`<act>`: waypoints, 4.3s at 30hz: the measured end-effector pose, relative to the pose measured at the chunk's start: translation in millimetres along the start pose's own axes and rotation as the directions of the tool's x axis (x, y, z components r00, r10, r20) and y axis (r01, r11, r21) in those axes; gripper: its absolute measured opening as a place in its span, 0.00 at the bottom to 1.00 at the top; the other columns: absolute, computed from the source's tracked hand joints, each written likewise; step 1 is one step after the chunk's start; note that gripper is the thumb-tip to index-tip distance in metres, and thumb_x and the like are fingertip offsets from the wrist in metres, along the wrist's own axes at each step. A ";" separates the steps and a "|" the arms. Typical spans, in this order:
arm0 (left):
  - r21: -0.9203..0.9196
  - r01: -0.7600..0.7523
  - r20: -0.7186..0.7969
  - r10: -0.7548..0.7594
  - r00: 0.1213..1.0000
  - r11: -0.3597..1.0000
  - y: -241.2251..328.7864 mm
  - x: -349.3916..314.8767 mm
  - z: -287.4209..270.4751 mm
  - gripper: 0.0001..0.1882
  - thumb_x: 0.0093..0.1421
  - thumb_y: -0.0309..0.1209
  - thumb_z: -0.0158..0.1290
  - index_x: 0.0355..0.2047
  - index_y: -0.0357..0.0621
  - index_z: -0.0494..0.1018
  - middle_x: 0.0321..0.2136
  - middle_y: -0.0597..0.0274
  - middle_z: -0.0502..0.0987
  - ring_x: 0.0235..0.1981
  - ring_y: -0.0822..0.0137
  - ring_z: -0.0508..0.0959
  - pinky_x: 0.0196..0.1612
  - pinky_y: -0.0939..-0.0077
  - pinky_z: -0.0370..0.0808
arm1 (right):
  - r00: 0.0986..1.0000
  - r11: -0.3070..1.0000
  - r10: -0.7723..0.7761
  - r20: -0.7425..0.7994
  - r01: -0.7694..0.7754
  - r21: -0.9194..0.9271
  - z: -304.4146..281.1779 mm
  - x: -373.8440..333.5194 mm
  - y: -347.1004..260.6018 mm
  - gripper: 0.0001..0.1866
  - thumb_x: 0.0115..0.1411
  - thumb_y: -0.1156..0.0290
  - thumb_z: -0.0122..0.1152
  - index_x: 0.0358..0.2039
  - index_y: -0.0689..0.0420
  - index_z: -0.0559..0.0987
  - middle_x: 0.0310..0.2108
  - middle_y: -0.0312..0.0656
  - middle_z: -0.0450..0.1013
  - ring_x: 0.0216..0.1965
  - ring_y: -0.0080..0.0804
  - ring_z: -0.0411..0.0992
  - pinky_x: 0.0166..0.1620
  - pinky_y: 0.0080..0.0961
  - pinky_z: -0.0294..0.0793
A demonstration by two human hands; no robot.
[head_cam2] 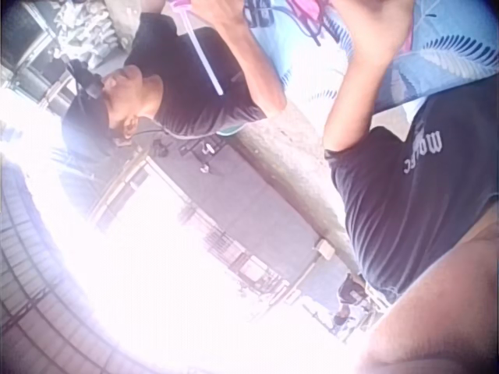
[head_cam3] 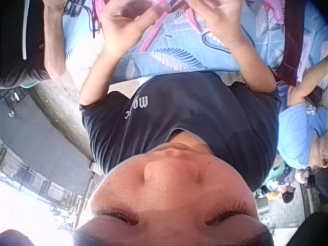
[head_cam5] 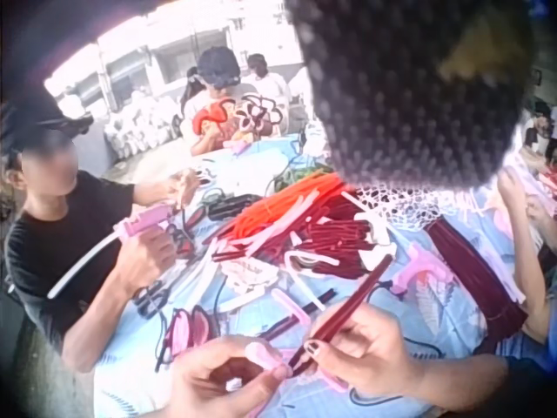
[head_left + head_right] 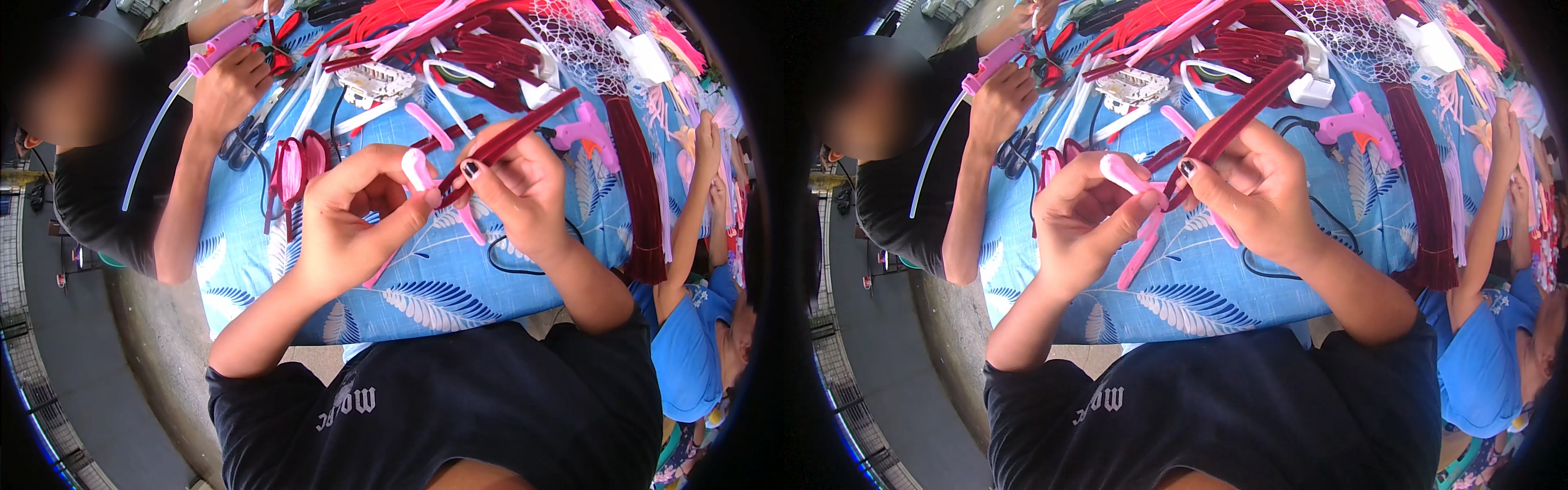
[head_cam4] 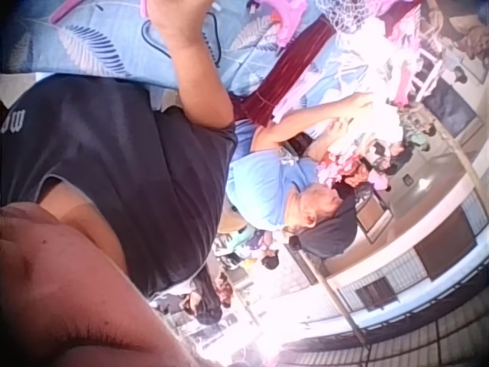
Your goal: The person assembles decorative ribbon items at a table by folding pink and red ribbon strips and securing them with glue from a pink glue gun.
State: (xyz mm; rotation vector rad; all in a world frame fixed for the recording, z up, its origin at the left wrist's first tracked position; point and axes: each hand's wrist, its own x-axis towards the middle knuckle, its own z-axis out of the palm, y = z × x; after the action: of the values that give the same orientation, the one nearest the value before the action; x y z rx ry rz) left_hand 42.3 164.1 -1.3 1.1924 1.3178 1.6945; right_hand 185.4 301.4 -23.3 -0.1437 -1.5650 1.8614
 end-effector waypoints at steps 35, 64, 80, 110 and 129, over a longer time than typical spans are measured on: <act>0.547 -0.033 0.137 -0.050 0.989 0.836 -4.0 3.6 -2.9 0.08 0.50 0.22 0.64 0.31 0.33 0.78 0.27 0.63 0.74 0.27 0.76 0.71 0.30 0.81 0.67 | 0.994 0.993 -0.002 -0.107 0.015 0.120 -11.0 9.6 -5.6 0.08 0.61 0.79 0.56 0.41 0.64 0.71 0.32 0.43 0.74 0.34 0.27 0.75 0.33 0.26 0.79; 0.038 0.334 0.188 -0.335 0.924 0.942 -1.2 3.8 -1.3 0.07 0.61 0.26 0.54 0.35 0.33 0.78 0.31 0.58 0.80 0.35 0.73 0.77 0.41 0.78 0.72 | 1.000 0.994 0.018 -0.023 -0.016 0.109 -12.0 6.5 -2.2 0.09 0.60 0.79 0.57 0.41 0.64 0.71 0.33 0.41 0.73 0.35 0.27 0.75 0.35 0.25 0.78; -0.122 0.308 0.113 -0.295 0.949 0.944 -3.1 3.1 4.6 0.08 0.60 0.25 0.55 0.38 0.34 0.77 0.32 0.59 0.80 0.35 0.72 0.77 0.43 0.78 0.72 | 1.000 0.994 0.025 0.000 -0.024 0.111 -13.7 8.6 0.0 0.09 0.61 0.78 0.57 0.41 0.63 0.71 0.34 0.39 0.73 0.35 0.23 0.74 0.39 0.22 0.75; 0.830 -0.045 0.271 -0.332 0.903 0.556 26.0 -1.0 -21.0 0.14 0.52 0.35 0.63 0.25 0.38 0.71 0.21 0.57 0.72 0.23 0.60 0.74 0.26 0.69 0.67 | 0.982 0.982 0.188 0.000 -0.188 0.012 -10.7 10.3 -6.2 0.09 0.58 0.78 0.61 0.39 0.66 0.76 0.35 0.39 0.75 0.38 0.21 0.73 0.41 0.20 0.75; 0.310 0.164 0.183 -0.227 0.956 0.937 31.5 6.7 -29.6 0.09 0.56 0.16 0.54 0.36 0.37 0.69 0.31 0.65 0.71 0.32 0.76 0.72 0.34 0.83 0.69 | 0.958 0.956 0.284 0.040 -0.286 0.068 -6.2 8.3 -3.7 0.08 0.58 0.75 0.63 0.37 0.64 0.77 0.32 0.37 0.74 0.33 0.21 0.72 0.37 0.19 0.72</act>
State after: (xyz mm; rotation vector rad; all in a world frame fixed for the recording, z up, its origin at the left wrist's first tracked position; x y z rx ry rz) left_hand 13.0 151.6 28.7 1.3187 1.5290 1.2197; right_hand 183.8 311.2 -18.9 -0.3257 -1.5587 2.1489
